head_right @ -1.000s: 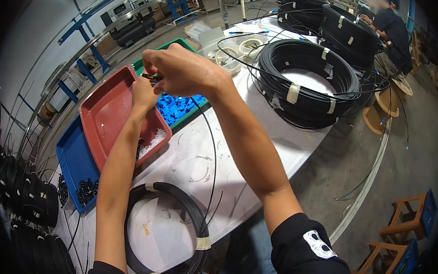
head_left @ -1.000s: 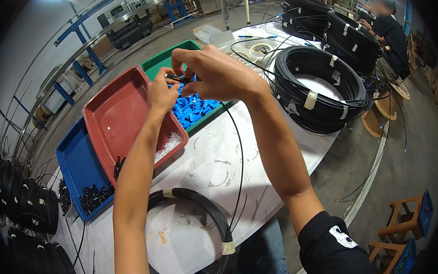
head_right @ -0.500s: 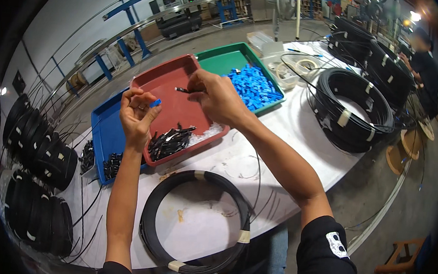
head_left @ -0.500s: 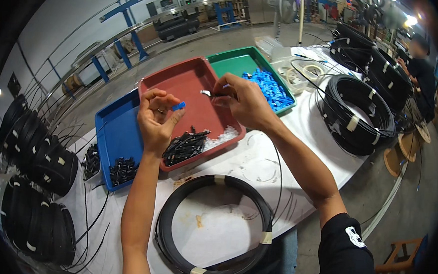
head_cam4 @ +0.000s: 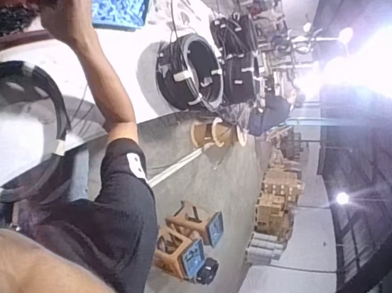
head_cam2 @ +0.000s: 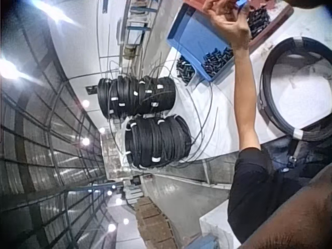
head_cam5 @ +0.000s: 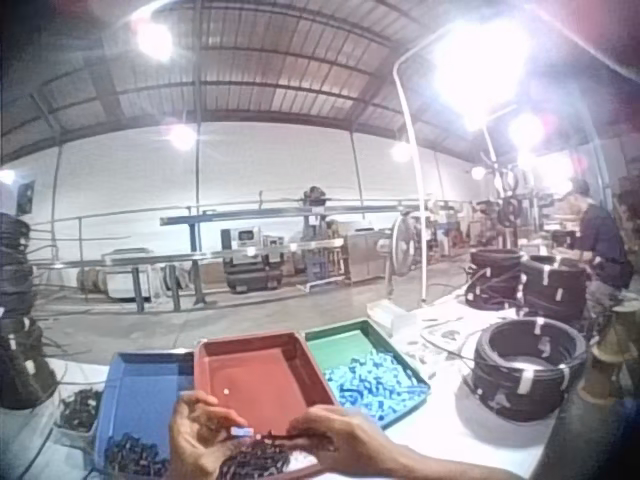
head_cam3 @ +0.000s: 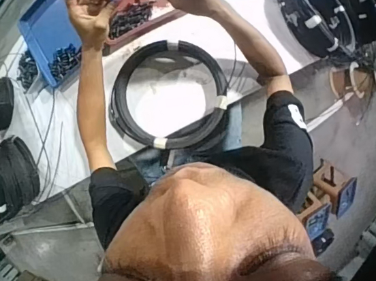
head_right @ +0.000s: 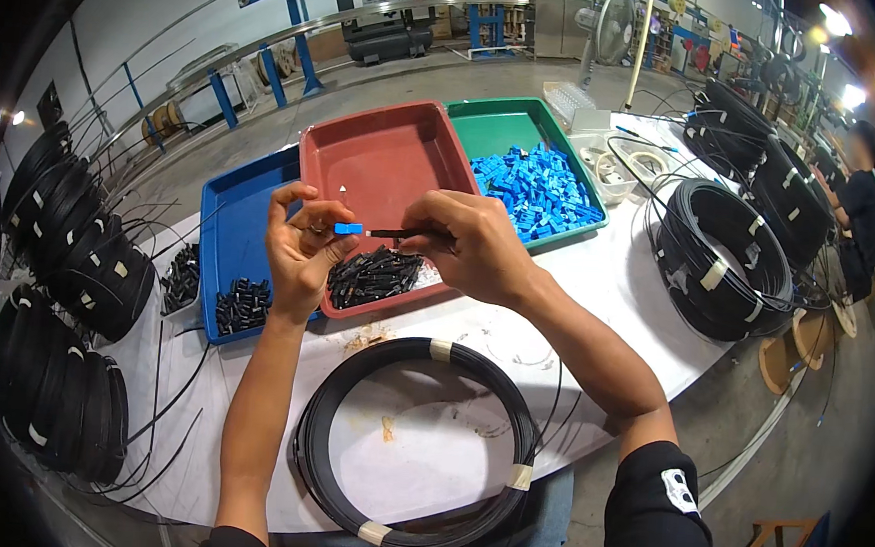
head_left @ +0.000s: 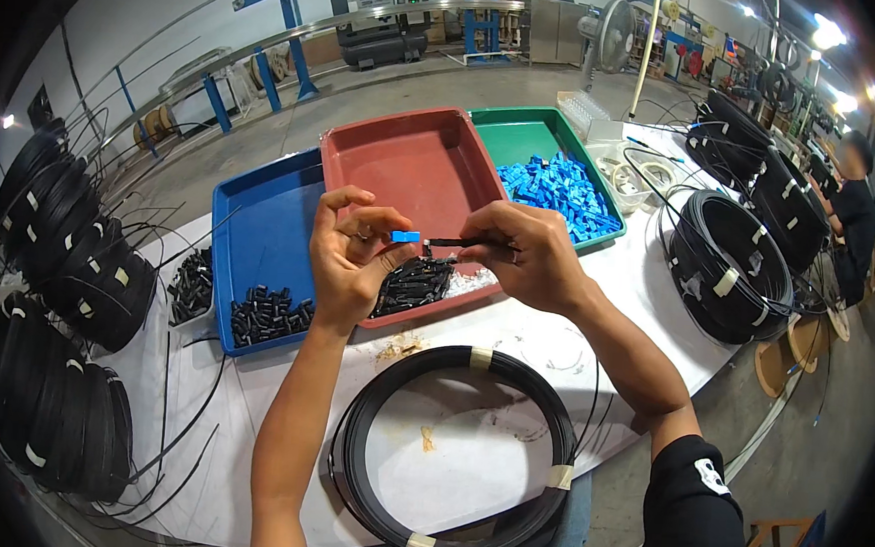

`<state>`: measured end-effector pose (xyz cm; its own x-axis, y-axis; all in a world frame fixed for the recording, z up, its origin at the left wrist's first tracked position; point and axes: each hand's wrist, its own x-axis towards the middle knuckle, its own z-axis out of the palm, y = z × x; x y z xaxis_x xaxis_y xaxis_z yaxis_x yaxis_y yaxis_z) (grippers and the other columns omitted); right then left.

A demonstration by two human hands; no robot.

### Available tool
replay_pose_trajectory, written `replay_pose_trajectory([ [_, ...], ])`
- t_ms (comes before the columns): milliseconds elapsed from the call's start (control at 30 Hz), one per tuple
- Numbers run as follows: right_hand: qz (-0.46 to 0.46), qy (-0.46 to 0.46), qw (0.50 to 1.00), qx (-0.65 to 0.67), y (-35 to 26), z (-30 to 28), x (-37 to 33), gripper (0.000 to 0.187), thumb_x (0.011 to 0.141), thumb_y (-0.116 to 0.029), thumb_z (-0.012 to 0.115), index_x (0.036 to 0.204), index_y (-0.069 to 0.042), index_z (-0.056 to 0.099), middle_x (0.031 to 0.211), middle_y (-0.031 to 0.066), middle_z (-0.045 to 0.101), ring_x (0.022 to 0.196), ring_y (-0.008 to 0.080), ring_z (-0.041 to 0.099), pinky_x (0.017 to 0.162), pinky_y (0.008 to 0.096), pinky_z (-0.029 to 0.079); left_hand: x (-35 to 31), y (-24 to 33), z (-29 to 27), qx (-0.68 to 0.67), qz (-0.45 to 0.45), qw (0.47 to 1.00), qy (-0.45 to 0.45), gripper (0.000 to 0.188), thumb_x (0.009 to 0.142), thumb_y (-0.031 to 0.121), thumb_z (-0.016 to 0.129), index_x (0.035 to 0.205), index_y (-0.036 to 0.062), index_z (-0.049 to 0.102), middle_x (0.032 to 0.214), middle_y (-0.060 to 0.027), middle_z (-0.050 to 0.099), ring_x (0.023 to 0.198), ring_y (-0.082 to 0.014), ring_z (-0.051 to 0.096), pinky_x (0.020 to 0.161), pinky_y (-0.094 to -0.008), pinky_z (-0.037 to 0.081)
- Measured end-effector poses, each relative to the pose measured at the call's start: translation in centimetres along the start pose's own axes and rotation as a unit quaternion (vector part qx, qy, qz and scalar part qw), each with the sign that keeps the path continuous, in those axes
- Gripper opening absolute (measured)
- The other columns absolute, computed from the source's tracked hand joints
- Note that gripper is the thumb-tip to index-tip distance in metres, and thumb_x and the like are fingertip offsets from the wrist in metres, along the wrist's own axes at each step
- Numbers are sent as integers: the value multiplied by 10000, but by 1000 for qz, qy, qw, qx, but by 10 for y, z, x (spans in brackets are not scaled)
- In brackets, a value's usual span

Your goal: Manually attaching plastic connectors and components to a coiled length of black cable.

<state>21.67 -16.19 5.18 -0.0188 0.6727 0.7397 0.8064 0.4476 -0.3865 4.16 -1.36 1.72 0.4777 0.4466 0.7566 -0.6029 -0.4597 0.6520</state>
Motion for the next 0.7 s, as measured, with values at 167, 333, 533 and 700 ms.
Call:
replay_pose_trajectory([
  [167,21,25,998,59,4,5,-4,200,771,-85,815,875,-27,653,735,78,698,633,162,688,557,262,524,-2,3,1,-45,-18,999,17,577,801,-88,740,1230,66,386,1024,-144,664,965,-163,659,840,-265,552],
  [333,32,-9,999,30,-4,2,-3,210,769,-104,825,881,-34,662,738,73,700,620,129,672,544,248,513,-2,7,-3,-44,-18,999,0,575,782,-112,740,1212,61,400,988,-164,680,953,-194,684,878,-300,561],
  [533,-2,11,999,36,2,6,-3,192,775,-71,830,866,-15,670,708,58,701,582,70,642,515,210,483,-4,2,-2,-49,-15,999,-7,599,775,-112,748,1228,56,393,977,-174,688,954,-198,689,880,-312,564],
  [700,6,12,999,31,-2,2,-3,190,768,-72,833,864,-15,680,710,59,700,577,72,642,514,210,488,-3,6,-5,-67,-25,997,4,617,765,-113,757,1231,51,387,968,-176,695,936,-199,696,879,-308,562],
])
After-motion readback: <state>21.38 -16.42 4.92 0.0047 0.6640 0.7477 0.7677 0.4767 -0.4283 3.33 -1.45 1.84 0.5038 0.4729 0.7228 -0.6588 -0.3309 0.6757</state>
